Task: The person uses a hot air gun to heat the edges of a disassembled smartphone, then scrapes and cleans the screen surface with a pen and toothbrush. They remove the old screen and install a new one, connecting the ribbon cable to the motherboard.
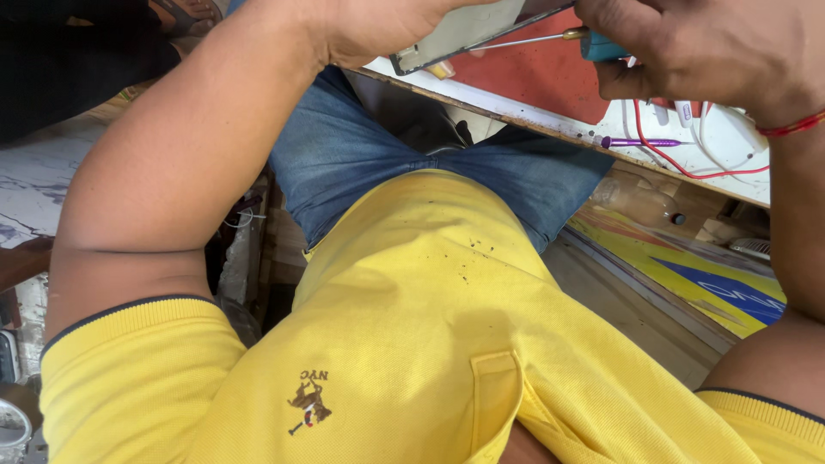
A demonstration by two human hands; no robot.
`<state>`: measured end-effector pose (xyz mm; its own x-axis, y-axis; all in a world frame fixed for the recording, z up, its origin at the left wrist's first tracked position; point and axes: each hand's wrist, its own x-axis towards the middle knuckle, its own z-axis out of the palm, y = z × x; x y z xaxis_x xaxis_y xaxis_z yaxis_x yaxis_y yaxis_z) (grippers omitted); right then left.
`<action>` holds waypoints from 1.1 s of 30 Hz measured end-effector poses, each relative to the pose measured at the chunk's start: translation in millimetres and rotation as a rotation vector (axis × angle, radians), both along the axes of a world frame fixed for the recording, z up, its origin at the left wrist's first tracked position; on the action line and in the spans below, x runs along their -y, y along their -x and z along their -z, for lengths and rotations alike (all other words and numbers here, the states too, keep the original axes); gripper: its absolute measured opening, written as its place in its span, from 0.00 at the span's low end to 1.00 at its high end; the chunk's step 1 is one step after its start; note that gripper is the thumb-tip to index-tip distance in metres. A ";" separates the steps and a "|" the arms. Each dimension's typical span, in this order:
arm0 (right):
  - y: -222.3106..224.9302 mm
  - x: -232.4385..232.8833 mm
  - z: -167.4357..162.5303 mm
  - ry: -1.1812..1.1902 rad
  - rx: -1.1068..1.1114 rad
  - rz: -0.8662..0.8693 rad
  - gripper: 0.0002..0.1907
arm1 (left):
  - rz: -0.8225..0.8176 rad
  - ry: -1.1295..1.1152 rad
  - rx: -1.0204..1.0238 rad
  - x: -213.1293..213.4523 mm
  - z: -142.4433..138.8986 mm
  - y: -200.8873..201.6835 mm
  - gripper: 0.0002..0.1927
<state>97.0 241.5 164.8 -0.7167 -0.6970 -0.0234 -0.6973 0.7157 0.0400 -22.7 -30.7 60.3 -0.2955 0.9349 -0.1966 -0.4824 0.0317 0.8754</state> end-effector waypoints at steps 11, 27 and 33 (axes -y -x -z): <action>2.8 15.6 -13.2 -0.140 -0.077 -0.050 0.22 | 0.012 0.006 -0.028 -4.0 -2.4 1.6 0.21; 2.1 31.6 -26.3 -0.153 -0.148 -0.087 0.25 | 0.028 0.009 -0.046 -6.1 -3.9 6.1 0.22; -2.0 31.4 -23.2 -0.150 -0.189 -0.061 0.19 | 0.029 0.012 -0.055 -4.1 -4.6 10.8 0.23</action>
